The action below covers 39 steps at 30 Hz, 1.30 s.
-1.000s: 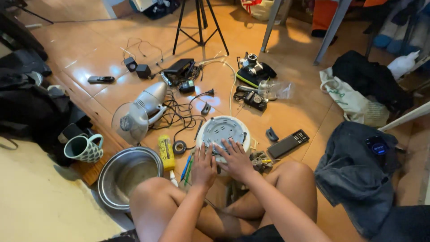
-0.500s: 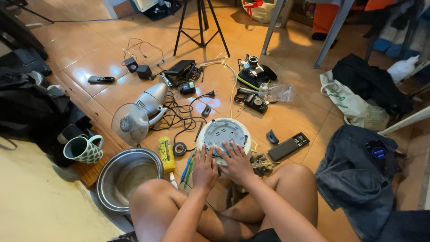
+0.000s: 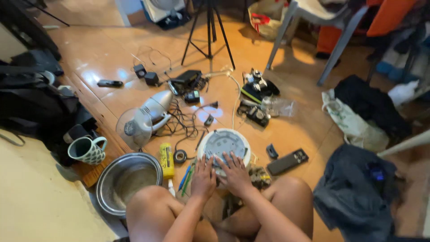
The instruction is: The person sits on the floor and works on the internal wiring of a disassembled white appliance. They connect wires to a grey circular component, then attempt to fit and secure the component onto the appliance base using screws.
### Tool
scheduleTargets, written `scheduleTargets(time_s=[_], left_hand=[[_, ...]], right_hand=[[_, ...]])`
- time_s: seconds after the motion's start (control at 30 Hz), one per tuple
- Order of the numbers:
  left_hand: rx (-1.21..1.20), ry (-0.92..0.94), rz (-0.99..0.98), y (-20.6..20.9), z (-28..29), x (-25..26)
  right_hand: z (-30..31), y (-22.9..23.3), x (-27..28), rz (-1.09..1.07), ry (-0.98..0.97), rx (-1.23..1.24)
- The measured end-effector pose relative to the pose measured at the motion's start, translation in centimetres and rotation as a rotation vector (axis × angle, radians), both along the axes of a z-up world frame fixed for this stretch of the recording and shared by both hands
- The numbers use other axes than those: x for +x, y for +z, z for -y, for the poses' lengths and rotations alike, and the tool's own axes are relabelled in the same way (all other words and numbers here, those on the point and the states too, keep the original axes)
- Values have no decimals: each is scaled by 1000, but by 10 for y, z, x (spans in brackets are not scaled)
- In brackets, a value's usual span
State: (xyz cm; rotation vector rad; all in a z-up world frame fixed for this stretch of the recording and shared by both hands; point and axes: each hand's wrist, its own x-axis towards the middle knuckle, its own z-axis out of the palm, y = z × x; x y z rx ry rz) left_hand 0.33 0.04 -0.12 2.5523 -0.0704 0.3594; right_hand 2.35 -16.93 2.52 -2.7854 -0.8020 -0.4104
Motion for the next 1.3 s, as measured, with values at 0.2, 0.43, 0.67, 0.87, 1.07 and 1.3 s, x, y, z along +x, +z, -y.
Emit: scheduleTargets(time_s=[0.2,0.43,0.67,0.87,1.07,1.3], left_hand=[[-67,-36,-13,-8,-2,5],[3,-86,20,-27,-4,9],[-105,-49,-305,-18,-5,11],[-141,-56,-414,20,-5,2],[-53,-82,-256,-4,-3,0],[-1,-113,-202,-2,-4,-9]], right_hand=[[4,-7,10,-92,27,-17],[3,8,13,-452,-32,-145],[9,-71,38,226,-67,-118],[7,-46,34,-104,-95,-192],[10,-23,26,-348,-59,-245],[21,-1,16,-239,68,-145]])
